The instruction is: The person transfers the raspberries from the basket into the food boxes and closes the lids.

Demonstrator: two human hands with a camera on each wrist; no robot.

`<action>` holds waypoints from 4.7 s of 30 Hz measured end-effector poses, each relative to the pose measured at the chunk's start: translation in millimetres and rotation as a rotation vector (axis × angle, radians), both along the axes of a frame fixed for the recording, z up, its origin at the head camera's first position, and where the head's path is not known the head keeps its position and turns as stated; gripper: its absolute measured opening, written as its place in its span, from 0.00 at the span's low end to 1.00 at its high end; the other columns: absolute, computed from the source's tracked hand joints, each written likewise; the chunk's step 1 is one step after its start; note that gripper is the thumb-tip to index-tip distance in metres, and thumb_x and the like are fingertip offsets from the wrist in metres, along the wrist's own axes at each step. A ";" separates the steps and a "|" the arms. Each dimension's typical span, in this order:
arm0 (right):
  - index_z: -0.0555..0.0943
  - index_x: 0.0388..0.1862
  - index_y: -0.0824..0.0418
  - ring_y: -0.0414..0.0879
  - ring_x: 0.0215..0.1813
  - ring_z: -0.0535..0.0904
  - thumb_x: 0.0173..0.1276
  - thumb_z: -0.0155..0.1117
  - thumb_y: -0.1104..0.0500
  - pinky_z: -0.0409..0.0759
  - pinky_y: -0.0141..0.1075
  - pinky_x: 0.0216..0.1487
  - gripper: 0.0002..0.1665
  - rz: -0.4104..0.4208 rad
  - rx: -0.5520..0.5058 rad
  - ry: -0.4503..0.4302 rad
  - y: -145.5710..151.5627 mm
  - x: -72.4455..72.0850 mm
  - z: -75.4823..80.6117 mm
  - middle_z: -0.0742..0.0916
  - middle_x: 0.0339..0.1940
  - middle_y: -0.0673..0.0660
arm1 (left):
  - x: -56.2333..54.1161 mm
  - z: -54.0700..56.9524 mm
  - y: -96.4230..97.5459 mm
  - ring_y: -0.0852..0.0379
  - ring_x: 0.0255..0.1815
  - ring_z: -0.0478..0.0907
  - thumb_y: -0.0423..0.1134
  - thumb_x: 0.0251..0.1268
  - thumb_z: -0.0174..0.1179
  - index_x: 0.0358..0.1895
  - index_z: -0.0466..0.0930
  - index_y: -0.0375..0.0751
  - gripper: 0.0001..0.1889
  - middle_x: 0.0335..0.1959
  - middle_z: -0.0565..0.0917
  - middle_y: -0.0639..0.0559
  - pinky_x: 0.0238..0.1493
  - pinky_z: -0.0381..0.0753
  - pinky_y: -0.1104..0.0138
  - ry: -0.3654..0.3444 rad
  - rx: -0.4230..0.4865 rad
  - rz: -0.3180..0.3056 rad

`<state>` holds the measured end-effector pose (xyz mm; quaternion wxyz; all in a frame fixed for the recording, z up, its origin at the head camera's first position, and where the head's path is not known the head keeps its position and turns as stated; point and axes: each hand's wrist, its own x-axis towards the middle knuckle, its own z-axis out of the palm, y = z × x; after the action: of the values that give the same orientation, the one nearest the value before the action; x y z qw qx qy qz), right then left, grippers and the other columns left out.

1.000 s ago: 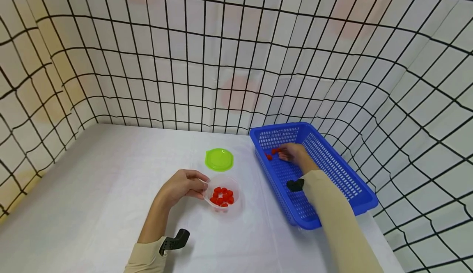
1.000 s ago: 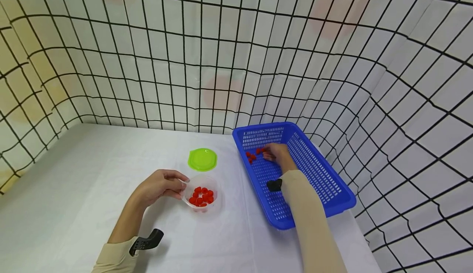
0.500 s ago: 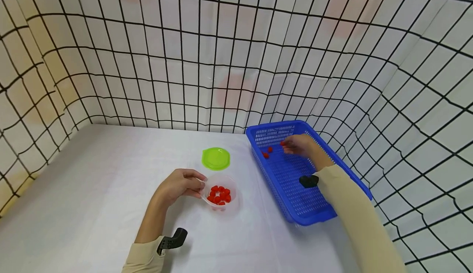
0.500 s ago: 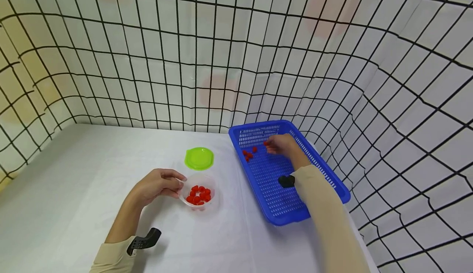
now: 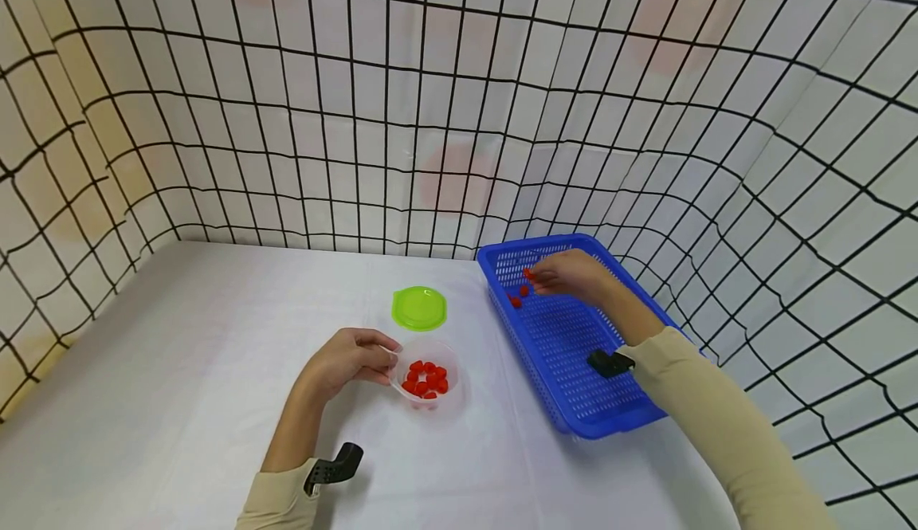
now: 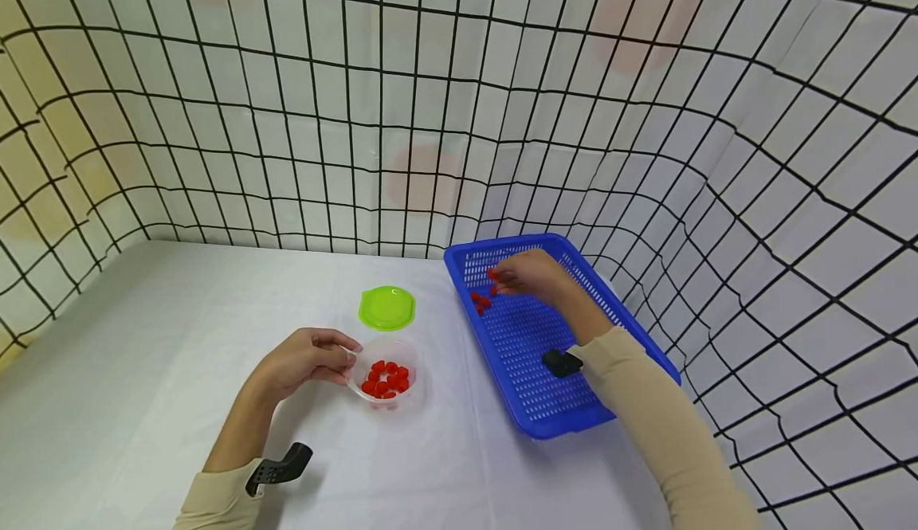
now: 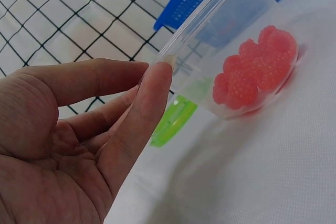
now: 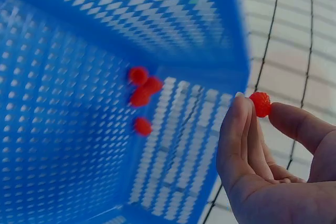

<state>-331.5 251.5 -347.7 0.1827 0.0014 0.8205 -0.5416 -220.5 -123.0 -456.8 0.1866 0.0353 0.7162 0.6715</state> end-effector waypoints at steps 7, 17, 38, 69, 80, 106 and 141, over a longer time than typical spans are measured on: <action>0.79 0.53 0.77 0.46 0.38 0.87 0.75 0.61 0.63 0.89 0.38 0.48 0.18 0.070 0.006 0.069 -35.4 18.6 19.4 0.88 0.40 0.58 | 0.0 -0.1 -0.2 0.53 0.27 0.83 0.33 0.68 0.60 0.52 0.81 0.25 0.15 0.36 0.85 0.44 0.38 0.90 0.64 0.006 -0.005 -0.006; 0.82 0.48 0.74 0.49 0.38 0.88 0.73 0.63 0.61 0.89 0.44 0.51 0.15 0.128 0.021 0.108 -82.1 35.9 23.6 0.88 0.43 0.66 | 0.5 1.3 -0.5 0.54 0.26 0.83 0.33 0.67 0.60 0.51 0.81 0.25 0.15 0.35 0.84 0.44 0.37 0.90 0.64 0.006 0.001 0.000; 0.85 0.48 0.68 0.64 0.50 0.86 0.70 0.66 0.59 0.89 0.41 0.50 0.14 0.378 0.093 -0.062 -134.7 56.9 -11.9 0.89 0.46 0.67 | -0.3 -0.6 -0.4 0.53 0.28 0.84 0.33 0.68 0.59 0.52 0.81 0.25 0.15 0.37 0.85 0.43 0.39 0.90 0.63 0.001 -0.008 0.001; 0.87 0.44 0.67 0.60 0.45 0.86 0.70 0.65 0.58 0.89 0.36 0.45 0.13 0.403 0.170 -0.107 -139.6 65.4 -42.9 0.88 0.35 0.57 | 0.7 2.0 0.1 0.53 0.27 0.84 0.33 0.66 0.60 0.52 0.81 0.24 0.16 0.40 0.86 0.38 0.38 0.90 0.63 0.001 0.004 0.005; 0.87 0.44 0.67 0.58 0.42 0.86 0.71 0.64 0.58 0.88 0.35 0.44 0.13 0.422 0.157 -0.110 -138.4 66.6 -43.4 0.88 0.34 0.57 | 1.9 3.4 -0.4 0.54 0.28 0.84 0.34 0.67 0.60 0.55 0.79 0.23 0.18 0.38 0.86 0.41 0.38 0.90 0.64 0.009 0.021 -0.015; 0.83 0.51 0.72 0.63 0.49 0.85 0.72 0.63 0.56 0.88 0.37 0.47 0.20 0.473 0.147 -0.128 -133.7 62.2 -43.9 0.88 0.40 0.61 | 1.8 3.9 0.5 0.54 0.28 0.84 0.33 0.67 0.59 0.54 0.80 0.24 0.17 0.36 0.86 0.41 0.39 0.90 0.65 0.004 0.004 -0.008; 0.68 0.70 0.79 0.45 0.45 0.85 0.78 0.55 0.64 0.82 0.40 0.64 0.27 -0.131 -0.232 -0.022 -25.8 -5.5 -17.6 0.84 0.51 0.62 | 2.2 0.3 -0.8 0.54 0.28 0.84 0.31 0.67 0.60 0.52 0.80 0.23 0.15 0.35 0.85 0.45 0.39 0.90 0.64 0.000 0.023 -0.017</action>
<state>-337.0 225.7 -365.3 0.1548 0.0397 0.7484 -0.6437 -218.3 -123.8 -456.5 0.1918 0.0433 0.7081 0.6782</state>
